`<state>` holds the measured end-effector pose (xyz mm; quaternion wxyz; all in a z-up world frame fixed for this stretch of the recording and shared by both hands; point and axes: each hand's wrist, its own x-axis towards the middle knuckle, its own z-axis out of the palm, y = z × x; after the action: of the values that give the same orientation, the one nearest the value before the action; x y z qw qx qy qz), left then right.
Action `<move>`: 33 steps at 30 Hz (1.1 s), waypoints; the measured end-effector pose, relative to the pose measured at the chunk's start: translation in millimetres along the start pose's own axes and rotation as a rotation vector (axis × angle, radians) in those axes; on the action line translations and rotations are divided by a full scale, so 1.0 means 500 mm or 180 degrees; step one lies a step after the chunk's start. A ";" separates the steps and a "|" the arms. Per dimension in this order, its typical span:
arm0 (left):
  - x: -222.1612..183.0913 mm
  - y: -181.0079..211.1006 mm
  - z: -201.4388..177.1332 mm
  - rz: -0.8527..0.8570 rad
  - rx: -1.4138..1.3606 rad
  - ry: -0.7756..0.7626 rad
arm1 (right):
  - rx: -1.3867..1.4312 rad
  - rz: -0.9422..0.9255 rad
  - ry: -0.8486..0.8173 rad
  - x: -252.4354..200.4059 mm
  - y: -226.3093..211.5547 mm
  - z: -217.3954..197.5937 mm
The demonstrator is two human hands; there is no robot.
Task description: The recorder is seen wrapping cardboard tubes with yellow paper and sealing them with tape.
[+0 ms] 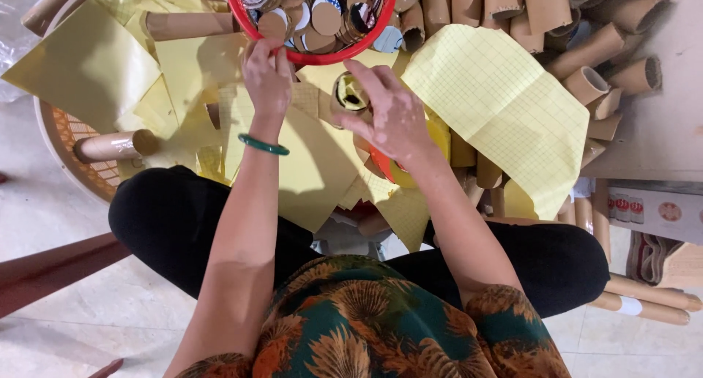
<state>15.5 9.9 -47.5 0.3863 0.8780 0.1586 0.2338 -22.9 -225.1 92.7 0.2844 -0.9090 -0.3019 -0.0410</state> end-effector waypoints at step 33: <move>-0.133 -0.043 0.159 -0.0125 0.1849 -0.2036 | 0.0065 0.0151 0.0731 -0.034 0.044 -0.120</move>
<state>-0.2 -54.7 -130.2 0.1572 0.9754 0.1067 -0.1118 -18.3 -281.0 127.6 0.3273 -0.9022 -0.2462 -0.1351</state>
